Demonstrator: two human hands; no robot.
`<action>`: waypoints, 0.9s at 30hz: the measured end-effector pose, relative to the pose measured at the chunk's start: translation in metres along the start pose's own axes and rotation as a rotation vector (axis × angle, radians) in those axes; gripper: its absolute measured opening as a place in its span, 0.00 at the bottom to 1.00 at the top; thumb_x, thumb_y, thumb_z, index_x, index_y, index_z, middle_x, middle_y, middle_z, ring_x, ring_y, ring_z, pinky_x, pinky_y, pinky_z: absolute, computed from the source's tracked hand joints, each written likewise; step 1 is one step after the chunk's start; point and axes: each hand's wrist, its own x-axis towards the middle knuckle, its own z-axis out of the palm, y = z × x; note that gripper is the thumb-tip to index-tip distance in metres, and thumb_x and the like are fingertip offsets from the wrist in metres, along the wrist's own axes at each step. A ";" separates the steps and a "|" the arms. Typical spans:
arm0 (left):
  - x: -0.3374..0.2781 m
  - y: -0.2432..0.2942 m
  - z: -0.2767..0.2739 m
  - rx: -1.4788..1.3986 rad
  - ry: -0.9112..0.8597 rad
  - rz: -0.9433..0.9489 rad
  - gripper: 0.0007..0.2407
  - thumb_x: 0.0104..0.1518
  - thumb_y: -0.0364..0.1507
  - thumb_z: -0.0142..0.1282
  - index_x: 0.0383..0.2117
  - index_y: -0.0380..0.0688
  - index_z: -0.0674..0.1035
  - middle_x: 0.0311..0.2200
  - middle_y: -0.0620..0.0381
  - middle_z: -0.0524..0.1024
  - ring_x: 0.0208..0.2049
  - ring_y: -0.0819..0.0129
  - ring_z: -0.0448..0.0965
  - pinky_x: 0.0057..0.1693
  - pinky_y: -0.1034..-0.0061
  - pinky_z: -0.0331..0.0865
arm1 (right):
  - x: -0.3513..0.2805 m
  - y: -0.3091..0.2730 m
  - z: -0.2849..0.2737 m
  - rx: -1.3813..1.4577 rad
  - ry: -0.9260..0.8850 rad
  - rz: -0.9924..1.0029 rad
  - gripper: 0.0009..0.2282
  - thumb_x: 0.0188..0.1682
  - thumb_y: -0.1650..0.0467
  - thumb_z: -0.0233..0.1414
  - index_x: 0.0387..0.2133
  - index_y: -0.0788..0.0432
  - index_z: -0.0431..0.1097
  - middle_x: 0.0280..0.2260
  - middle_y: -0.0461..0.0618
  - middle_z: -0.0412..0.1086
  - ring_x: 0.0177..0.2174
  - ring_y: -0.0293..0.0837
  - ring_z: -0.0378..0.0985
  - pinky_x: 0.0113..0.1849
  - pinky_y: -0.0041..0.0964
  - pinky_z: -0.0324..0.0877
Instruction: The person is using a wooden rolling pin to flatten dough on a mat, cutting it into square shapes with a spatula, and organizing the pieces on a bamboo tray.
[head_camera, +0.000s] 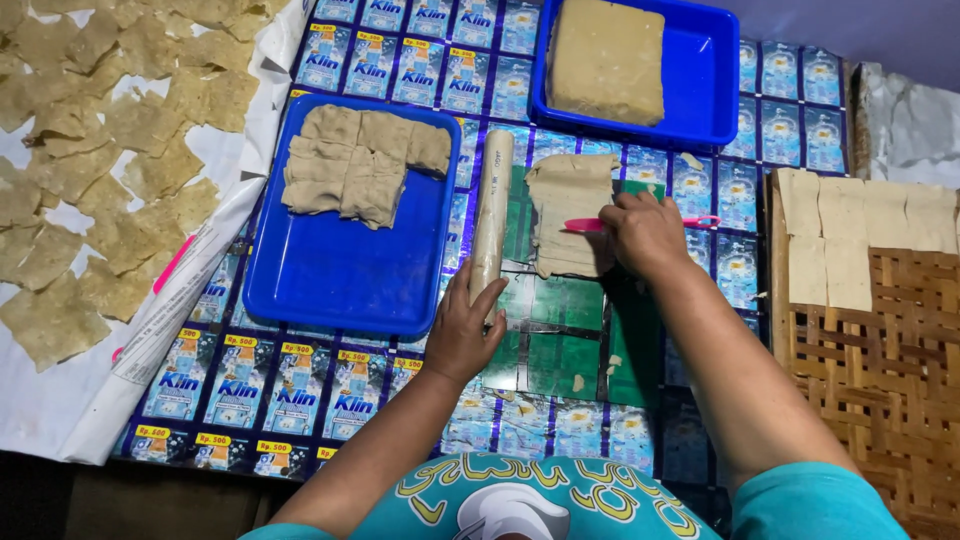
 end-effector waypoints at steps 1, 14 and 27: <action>0.001 0.001 -0.001 0.000 0.001 -0.002 0.21 0.56 0.31 0.57 0.58 0.66 0.73 0.64 0.37 0.61 0.62 0.38 0.68 0.58 0.51 0.69 | 0.003 -0.005 -0.002 0.000 0.000 -0.002 0.06 0.51 0.60 0.49 0.36 0.33 0.73 0.36 0.33 0.69 0.43 0.42 0.71 0.42 0.41 0.64; 0.000 -0.001 -0.003 -0.010 -0.008 0.002 0.21 0.58 0.32 0.56 0.59 0.67 0.72 0.64 0.38 0.61 0.63 0.40 0.67 0.59 0.52 0.69 | -0.011 -0.027 -0.017 0.425 -0.187 0.354 0.11 0.55 0.58 0.49 0.41 0.49 0.70 0.39 0.53 0.73 0.47 0.58 0.76 0.46 0.57 0.69; 0.001 -0.001 0.003 -0.036 0.004 0.011 0.21 0.57 0.31 0.57 0.58 0.65 0.73 0.63 0.37 0.62 0.62 0.38 0.67 0.60 0.52 0.69 | -0.134 -0.076 -0.074 0.435 -0.256 0.735 0.18 0.56 0.68 0.45 0.59 0.34 0.66 0.48 0.54 0.67 0.45 0.65 0.78 0.46 0.60 0.75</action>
